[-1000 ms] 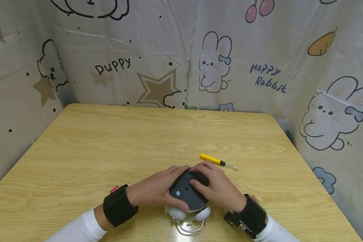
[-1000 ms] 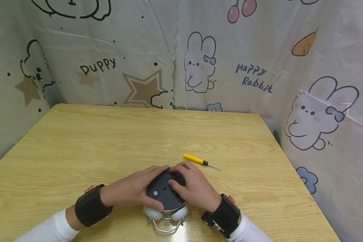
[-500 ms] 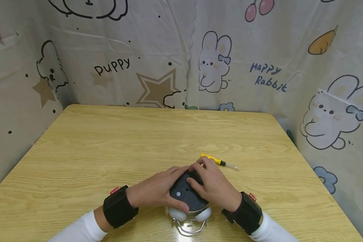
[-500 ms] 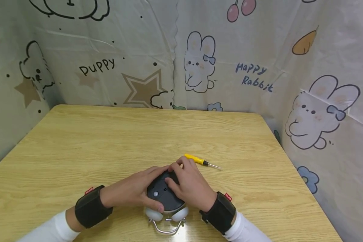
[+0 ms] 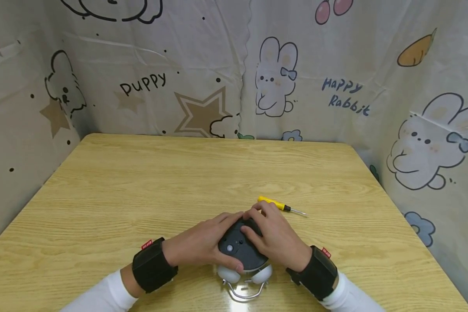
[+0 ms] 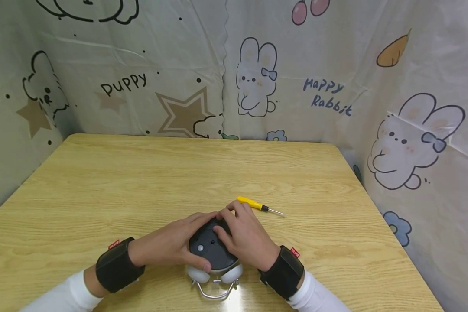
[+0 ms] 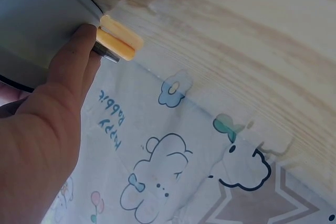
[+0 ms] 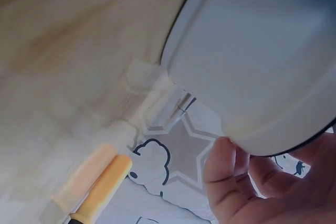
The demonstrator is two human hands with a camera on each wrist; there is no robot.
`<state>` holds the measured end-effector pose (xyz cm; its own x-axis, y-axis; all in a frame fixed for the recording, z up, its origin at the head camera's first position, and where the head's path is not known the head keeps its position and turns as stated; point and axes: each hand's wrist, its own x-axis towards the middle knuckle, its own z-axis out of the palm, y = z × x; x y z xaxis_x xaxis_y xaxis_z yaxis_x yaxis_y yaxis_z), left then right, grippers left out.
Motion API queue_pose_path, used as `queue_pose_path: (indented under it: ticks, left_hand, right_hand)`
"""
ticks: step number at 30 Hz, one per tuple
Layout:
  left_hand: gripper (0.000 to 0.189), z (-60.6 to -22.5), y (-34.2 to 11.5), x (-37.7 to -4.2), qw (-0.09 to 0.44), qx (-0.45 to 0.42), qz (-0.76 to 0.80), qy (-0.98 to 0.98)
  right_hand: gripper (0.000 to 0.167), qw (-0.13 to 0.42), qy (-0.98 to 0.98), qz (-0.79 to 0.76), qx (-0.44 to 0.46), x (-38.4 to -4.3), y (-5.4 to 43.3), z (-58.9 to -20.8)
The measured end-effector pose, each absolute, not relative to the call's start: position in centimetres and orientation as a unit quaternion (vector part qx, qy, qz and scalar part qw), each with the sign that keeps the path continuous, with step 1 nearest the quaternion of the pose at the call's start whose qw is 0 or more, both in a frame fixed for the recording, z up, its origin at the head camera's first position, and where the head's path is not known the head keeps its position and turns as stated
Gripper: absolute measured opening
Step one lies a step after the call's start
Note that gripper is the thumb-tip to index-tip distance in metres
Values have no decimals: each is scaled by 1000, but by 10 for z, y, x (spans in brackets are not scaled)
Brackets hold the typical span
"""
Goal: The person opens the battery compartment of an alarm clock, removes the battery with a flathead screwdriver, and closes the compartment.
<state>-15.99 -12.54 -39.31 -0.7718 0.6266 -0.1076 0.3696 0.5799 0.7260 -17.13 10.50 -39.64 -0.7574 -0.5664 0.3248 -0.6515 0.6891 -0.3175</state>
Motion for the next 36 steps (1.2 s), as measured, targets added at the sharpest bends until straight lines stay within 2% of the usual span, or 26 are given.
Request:
queue_pose_path:
  ticks: [36]
  left_hand:
    - [111,-392,-125,-160,181,285,354,872]
  right_hand:
    - [19,104,-911,226,329,-171,105,-395]
